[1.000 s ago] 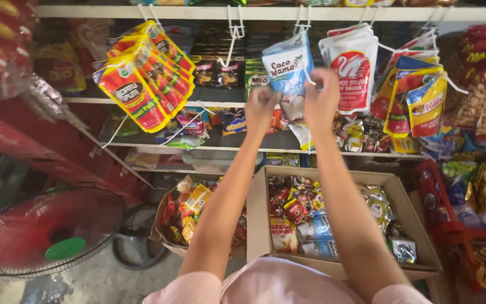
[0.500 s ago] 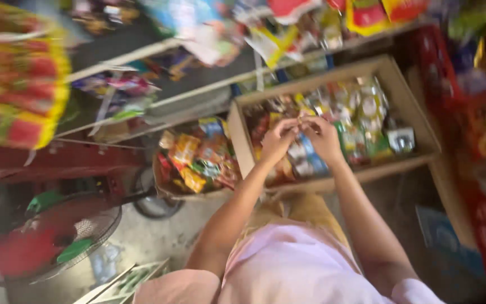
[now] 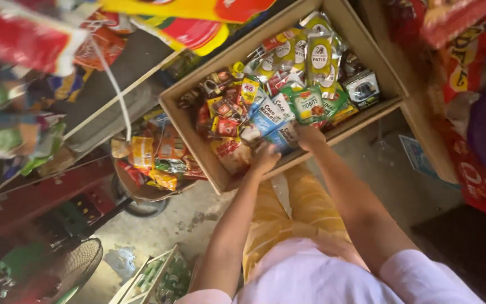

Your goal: Hanging various condiment and drink sachets onto display hooks on a store shelf.

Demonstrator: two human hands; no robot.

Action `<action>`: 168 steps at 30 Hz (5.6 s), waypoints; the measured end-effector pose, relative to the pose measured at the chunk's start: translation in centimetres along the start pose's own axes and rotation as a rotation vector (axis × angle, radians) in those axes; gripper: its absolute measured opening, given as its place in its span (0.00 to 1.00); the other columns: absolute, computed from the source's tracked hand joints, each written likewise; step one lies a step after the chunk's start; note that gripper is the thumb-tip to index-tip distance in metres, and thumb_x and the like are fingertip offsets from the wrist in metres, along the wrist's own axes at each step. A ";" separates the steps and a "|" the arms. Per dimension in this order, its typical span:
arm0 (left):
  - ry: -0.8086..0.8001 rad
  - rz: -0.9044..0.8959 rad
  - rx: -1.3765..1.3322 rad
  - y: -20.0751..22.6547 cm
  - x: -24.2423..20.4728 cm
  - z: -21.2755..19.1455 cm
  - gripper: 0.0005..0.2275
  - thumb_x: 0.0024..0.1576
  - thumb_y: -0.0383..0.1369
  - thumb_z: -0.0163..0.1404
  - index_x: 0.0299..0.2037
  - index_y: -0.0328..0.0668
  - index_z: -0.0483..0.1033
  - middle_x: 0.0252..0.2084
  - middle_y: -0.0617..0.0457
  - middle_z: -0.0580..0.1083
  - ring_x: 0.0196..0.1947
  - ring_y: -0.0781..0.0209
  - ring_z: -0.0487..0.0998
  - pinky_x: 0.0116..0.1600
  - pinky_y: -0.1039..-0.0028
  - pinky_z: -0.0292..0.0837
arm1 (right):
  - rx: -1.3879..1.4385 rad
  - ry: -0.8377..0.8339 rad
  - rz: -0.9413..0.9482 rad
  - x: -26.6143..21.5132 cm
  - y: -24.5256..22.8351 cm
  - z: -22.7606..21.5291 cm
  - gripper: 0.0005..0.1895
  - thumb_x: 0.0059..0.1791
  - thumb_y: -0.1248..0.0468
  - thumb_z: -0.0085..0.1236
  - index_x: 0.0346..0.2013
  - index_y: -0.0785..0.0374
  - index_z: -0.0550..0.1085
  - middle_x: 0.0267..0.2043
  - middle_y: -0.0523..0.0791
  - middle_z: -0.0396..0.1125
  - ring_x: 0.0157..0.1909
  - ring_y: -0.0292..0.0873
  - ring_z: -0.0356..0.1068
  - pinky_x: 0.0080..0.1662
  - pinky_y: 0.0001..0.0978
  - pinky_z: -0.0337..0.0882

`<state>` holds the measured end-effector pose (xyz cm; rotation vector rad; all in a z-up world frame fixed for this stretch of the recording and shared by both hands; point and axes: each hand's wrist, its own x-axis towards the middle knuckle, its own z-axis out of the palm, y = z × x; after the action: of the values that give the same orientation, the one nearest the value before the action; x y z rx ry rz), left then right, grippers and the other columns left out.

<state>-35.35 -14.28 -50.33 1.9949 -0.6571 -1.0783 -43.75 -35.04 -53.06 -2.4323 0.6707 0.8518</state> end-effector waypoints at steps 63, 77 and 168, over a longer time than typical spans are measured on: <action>0.448 0.570 -0.977 25.5 -24.1 -36.0 0.31 0.59 0.54 0.53 0.68 0.47 0.61 0.52 0.48 0.79 0.40 0.66 0.80 0.47 0.73 0.77 | 0.898 0.838 -1.372 -29.4 -50.0 -43.5 0.08 0.52 0.74 0.64 0.46 0.65 0.81 0.45 0.42 0.69 0.41 0.31 0.66 0.43 0.23 0.67; 0.482 0.522 -1.020 25.4 -23.1 -36.0 0.27 0.60 0.49 0.51 0.67 0.53 0.61 0.45 0.51 0.77 0.37 0.65 0.80 0.42 0.73 0.78 | 0.627 1.406 -1.443 -29.0 -50.9 -41.4 0.09 0.54 0.77 0.62 0.47 0.67 0.76 0.46 0.49 0.69 0.50 0.48 0.70 0.51 0.36 0.72; 0.663 0.457 -0.561 19.6 -19.2 -28.9 0.10 0.57 0.33 0.59 0.47 0.41 0.82 0.38 0.62 0.79 0.36 0.74 0.75 0.43 0.77 0.73 | 0.643 0.669 -1.005 -26.5 -34.5 -32.2 0.03 0.50 0.69 0.58 0.37 0.66 0.76 0.32 0.45 0.72 0.33 0.37 0.69 0.37 0.30 0.70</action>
<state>-21.98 -0.79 -15.28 1.4686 -0.3616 -0.2423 -27.86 -19.39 -3.79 -1.9857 -0.1365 -0.5194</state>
